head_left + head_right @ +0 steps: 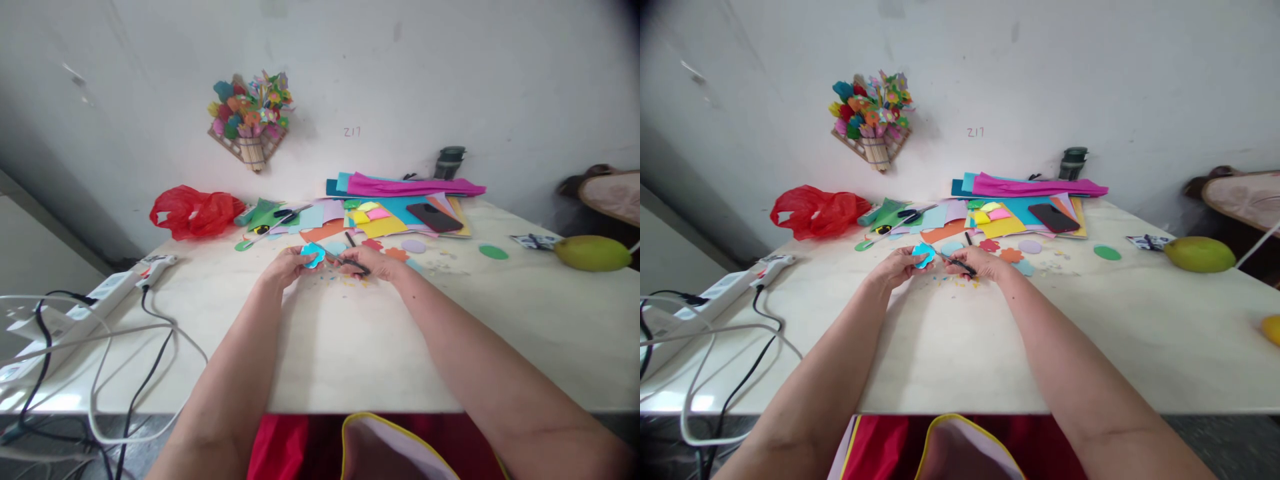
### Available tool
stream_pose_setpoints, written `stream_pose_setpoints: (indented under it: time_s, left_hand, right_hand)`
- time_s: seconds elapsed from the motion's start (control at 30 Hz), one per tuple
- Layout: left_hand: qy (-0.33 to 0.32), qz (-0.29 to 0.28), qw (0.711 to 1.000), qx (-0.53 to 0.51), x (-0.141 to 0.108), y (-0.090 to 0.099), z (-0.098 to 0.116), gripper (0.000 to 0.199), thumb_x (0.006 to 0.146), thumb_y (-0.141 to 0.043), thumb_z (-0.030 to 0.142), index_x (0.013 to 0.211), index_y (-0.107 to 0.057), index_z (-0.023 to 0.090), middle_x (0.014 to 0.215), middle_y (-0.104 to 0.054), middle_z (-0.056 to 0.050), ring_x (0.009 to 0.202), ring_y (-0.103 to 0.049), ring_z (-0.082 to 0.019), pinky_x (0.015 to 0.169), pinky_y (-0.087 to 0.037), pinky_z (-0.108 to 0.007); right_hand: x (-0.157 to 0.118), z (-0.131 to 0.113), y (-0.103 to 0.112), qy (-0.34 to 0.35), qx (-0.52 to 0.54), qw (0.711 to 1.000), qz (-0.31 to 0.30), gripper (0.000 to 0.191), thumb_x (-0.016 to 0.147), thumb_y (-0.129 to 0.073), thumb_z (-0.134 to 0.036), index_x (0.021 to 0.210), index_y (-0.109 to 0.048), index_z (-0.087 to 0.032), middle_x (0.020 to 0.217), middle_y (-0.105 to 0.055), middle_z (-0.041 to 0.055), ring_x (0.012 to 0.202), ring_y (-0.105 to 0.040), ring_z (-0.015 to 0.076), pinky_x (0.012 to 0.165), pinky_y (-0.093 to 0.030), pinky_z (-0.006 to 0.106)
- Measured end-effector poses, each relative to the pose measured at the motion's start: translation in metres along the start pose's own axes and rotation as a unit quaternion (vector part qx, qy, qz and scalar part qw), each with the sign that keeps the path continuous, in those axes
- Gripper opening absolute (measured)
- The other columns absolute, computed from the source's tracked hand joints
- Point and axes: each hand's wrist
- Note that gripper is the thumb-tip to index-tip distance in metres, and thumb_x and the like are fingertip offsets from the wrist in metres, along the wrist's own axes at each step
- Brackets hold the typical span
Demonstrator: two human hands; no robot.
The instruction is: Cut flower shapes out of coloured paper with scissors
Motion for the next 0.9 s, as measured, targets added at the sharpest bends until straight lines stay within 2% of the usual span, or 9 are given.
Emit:
stream_pose_setpoints:
  time_s: [0.43, 0.73, 0.9]
  left_hand:
    - [0.011, -0.006, 1.000, -0.002, 0.001, 0.003, 0.000, 0.013, 0.062, -0.071, 0.008, 0.074, -0.067, 0.008, 0.067, -0.068, -0.008, 0.062, -0.065, -0.017, 0.057, -0.054, -0.023]
    - [0.004, 0.024, 0.999, -0.036, 0.002, -0.005, -0.002, 0.007, 0.070, -0.066, 0.008, 0.076, -0.067, 0.008, 0.070, -0.068, -0.008, 0.063, -0.065, -0.015, 0.053, -0.053, -0.020]
    - [0.003, 0.055, 0.997, -0.061, 0.003, -0.011, -0.005, 0.005, 0.071, -0.065, 0.008, 0.076, -0.066, 0.007, 0.071, -0.068, -0.009, 0.065, -0.066, -0.015, 0.055, -0.054, -0.020]
  right_hand:
    - [0.001, -0.001, 0.001, 0.002, -0.035, 0.999, 0.010, 0.038, 0.057, -0.073, -0.032, 0.088, -0.068, -0.010, 0.052, -0.049, -0.0057, 0.040, -0.037, 0.0036, 0.042, -0.029, 0.020]
    - [0.005, 0.005, -0.002, 0.012, 0.030, 0.999, 0.021, 0.030, 0.058, -0.072, -0.026, 0.082, -0.065, -0.011, 0.054, -0.050, -0.0056, 0.042, -0.042, 0.0037, 0.041, -0.030, 0.018]
    - [0.006, 0.003, -0.007, 0.001, 0.110, 0.993, 0.034, 0.026, 0.061, -0.069, -0.032, 0.075, -0.060, -0.013, 0.049, -0.049, -0.0056, 0.040, -0.042, 0.0047, 0.038, -0.030, 0.018]
Point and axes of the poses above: each hand's wrist, its own x-axis towards the middle knuckle, its own y-axis out of the back of the hand, z = x × y
